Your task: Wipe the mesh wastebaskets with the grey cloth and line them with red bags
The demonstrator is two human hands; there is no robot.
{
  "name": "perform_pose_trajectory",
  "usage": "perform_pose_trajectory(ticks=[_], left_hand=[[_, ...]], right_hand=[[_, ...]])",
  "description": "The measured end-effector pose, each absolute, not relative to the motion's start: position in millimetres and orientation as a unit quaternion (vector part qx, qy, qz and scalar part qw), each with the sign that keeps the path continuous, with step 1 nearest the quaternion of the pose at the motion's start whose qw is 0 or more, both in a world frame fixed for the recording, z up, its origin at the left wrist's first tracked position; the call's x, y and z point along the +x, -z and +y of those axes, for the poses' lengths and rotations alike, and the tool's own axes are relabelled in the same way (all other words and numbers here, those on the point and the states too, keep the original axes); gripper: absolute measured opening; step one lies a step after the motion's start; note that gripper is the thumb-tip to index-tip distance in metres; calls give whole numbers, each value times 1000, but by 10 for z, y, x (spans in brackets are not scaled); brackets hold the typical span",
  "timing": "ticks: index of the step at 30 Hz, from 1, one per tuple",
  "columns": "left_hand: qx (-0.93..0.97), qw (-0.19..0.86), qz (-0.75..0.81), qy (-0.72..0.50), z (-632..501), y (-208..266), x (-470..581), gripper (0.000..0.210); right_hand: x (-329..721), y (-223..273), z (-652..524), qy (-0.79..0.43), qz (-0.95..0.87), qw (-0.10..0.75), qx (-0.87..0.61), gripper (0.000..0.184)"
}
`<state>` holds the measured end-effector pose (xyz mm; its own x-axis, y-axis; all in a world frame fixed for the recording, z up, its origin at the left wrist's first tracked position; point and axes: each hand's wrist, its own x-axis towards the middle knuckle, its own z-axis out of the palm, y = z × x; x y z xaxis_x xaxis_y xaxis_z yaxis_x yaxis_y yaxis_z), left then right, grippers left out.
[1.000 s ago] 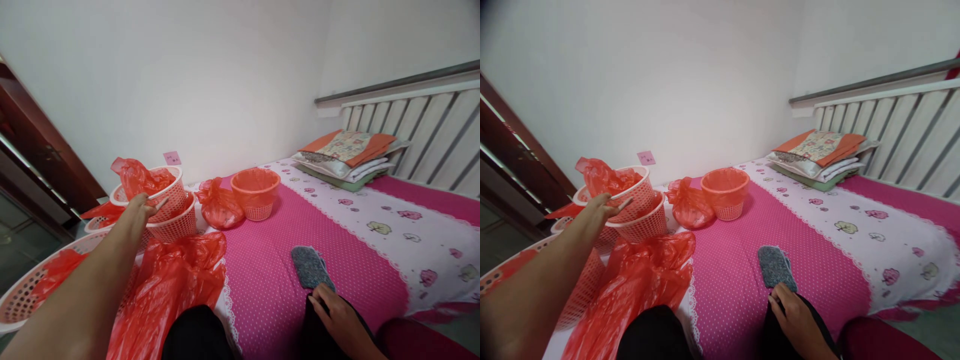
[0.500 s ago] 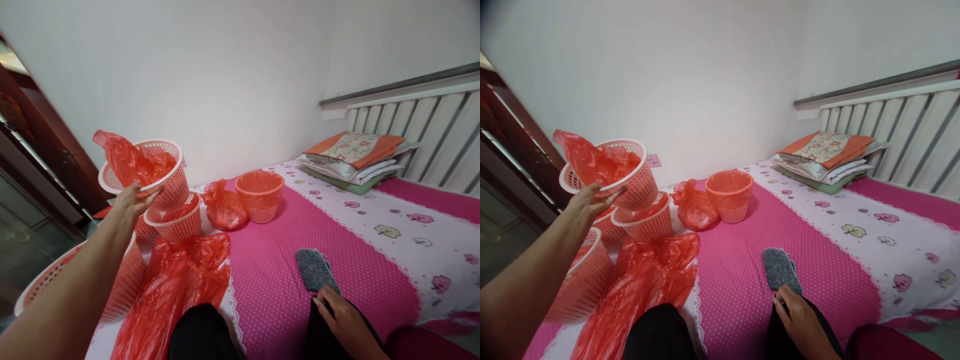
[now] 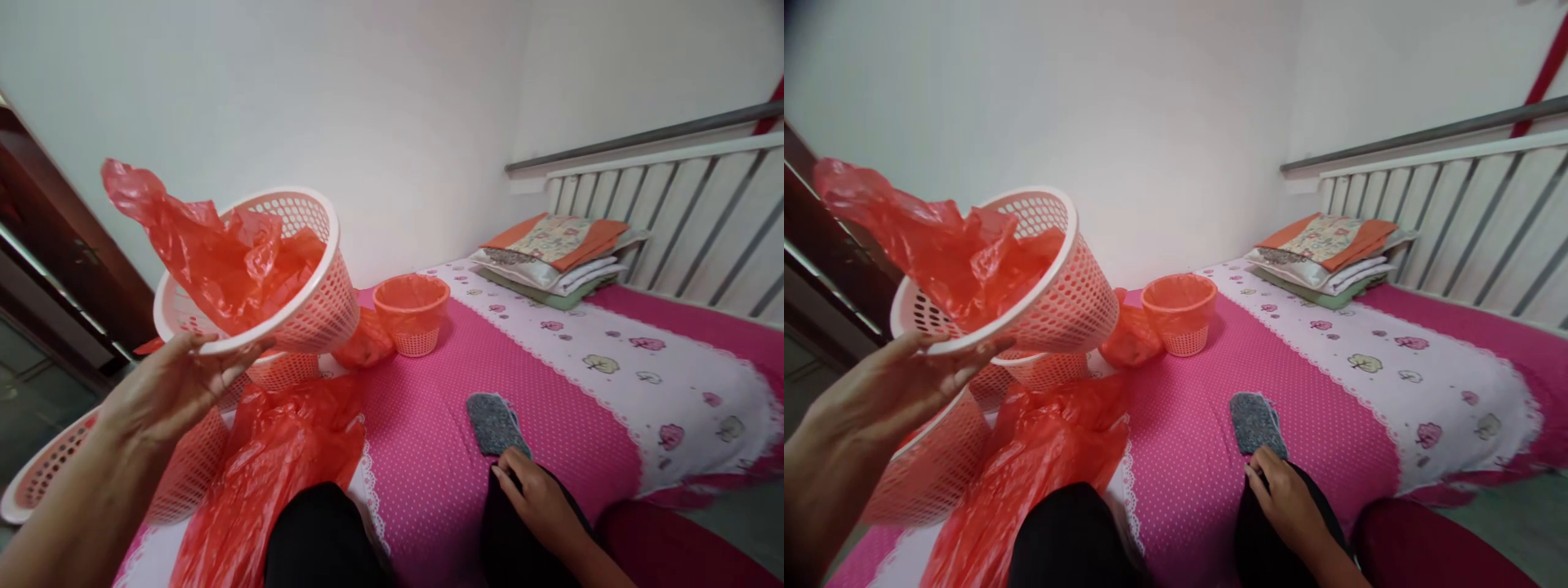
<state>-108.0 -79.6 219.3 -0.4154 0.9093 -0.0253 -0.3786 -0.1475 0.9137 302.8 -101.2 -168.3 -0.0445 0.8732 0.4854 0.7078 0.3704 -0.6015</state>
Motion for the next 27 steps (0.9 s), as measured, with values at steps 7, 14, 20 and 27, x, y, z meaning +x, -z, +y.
perform_pose_trajectory(ticks=[7, 14, 20, 27], left_hand=[[228, 521, 480, -668, -1172, -1454, -798, 53], [192, 634, 490, -568, -1130, -539, -428, 39], [195, 651, 519, -518, -944, -48, -220, 31], [181, 662, 481, -546, -999, 118, -28, 44]], right_hand=[[3025, 1683, -1038, -108, -717, 407, -556, 26], [3013, 1634, -1068, -100, -722, 407, -551, 24], [3008, 1592, -1109, -87, -725, 396, -557, 24], [3021, 1673, -1091, -86, -720, 414, -550, 22]])
